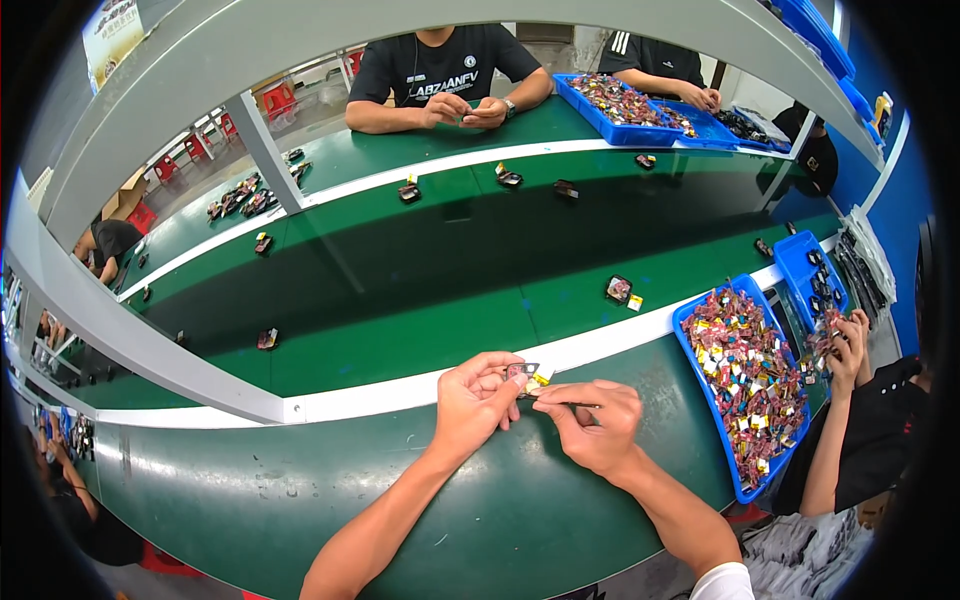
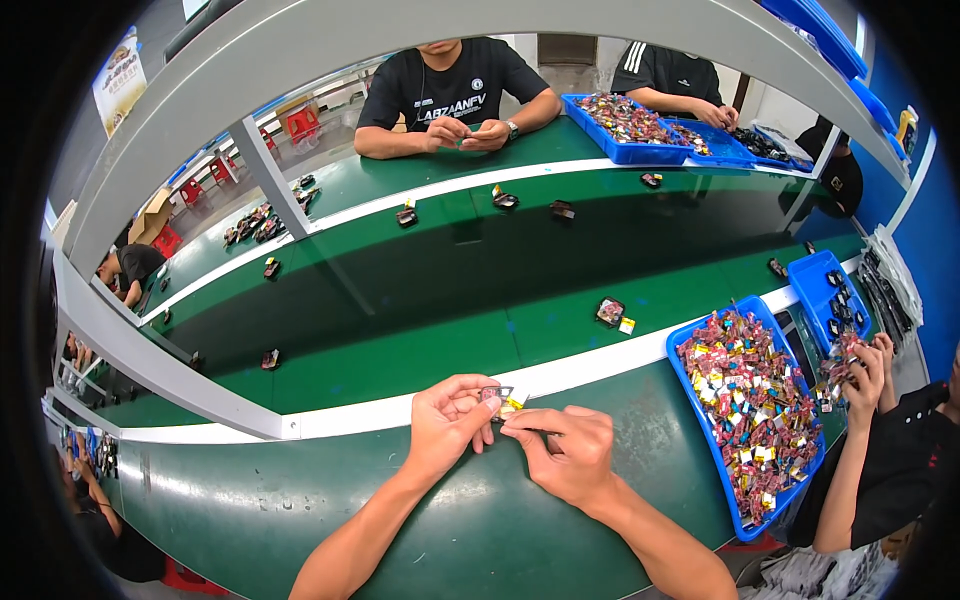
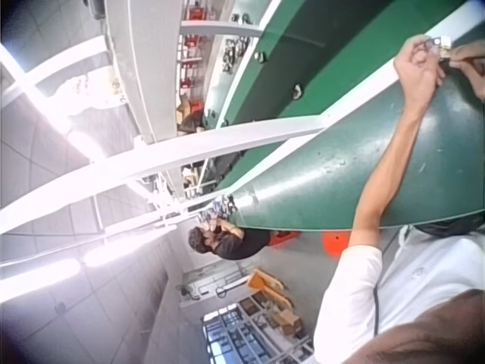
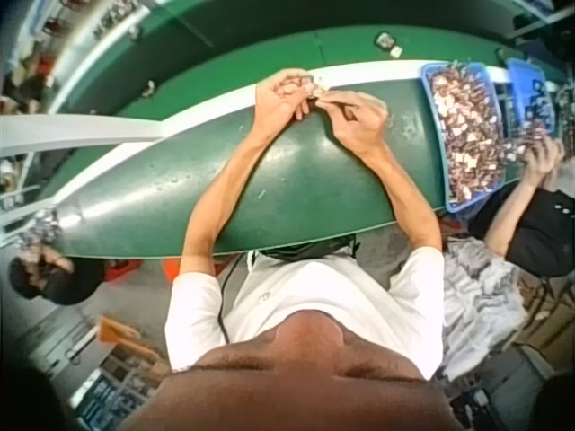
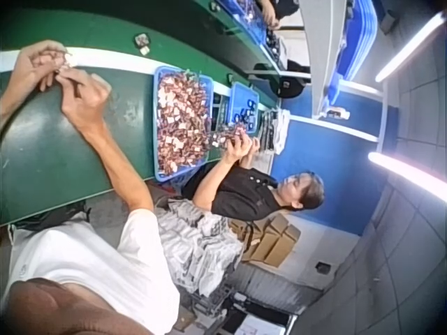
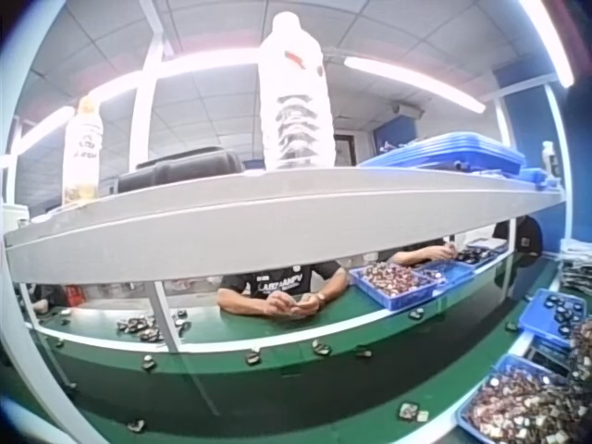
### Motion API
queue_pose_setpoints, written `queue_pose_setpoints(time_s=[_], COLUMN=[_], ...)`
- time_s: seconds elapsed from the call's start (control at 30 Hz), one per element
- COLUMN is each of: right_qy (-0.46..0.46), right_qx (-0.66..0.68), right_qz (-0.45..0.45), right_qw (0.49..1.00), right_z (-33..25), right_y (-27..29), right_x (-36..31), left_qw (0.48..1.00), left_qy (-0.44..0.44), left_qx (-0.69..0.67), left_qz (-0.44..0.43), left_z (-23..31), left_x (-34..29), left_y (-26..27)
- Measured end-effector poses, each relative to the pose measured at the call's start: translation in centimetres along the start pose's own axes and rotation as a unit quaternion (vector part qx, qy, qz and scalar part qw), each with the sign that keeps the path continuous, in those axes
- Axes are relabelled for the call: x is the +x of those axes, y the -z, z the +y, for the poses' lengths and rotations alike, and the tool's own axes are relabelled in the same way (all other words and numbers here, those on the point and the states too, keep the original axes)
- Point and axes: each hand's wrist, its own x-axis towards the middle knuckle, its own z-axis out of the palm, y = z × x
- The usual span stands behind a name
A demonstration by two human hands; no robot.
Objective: Manually assemble and sort small mechanical or electronic components on an assembly line.
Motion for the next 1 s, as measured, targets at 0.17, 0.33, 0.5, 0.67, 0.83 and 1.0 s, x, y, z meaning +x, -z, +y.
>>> queue_pose_setpoints(time_s=[0.17,0.33,0.5,0.67,0.83,1.0], right_qy=[0.000,-0.013,-0.020,0.001,0.000,0.018], right_qx=[-0.006,0.001,0.024,0.020,0.016,0.022], right_qz=[-0.002,0.033,0.075,0.057,0.037,0.044], right_qw=[1.000,0.999,0.997,0.998,0.999,0.999], right_z=[0.6,1.4,0.9,1.3,0.8,1.6], right_y=[0.0,-0.4,0.0,-0.2,-0.3,-0.7], right_x=[-0.5,-0.5,0.1,-0.1,-0.4,-0.9], left_qw=[1.000,0.995,0.949,0.648,0.850,0.909], left_qy=[0.010,0.007,-0.057,-0.180,-0.220,-0.120], left_qx=[0.012,0.042,0.223,0.662,0.478,0.375], left_qz=[0.003,0.090,0.218,0.330,0.019,-0.138], left_z=[-0.2,0.2,2.1,3.6,3.2,1.5], left_x=[0.2,2.0,6.6,8.3,13.0,16.8], left_y=[-0.3,0.4,6.3,8.7,3.0,-6.3])
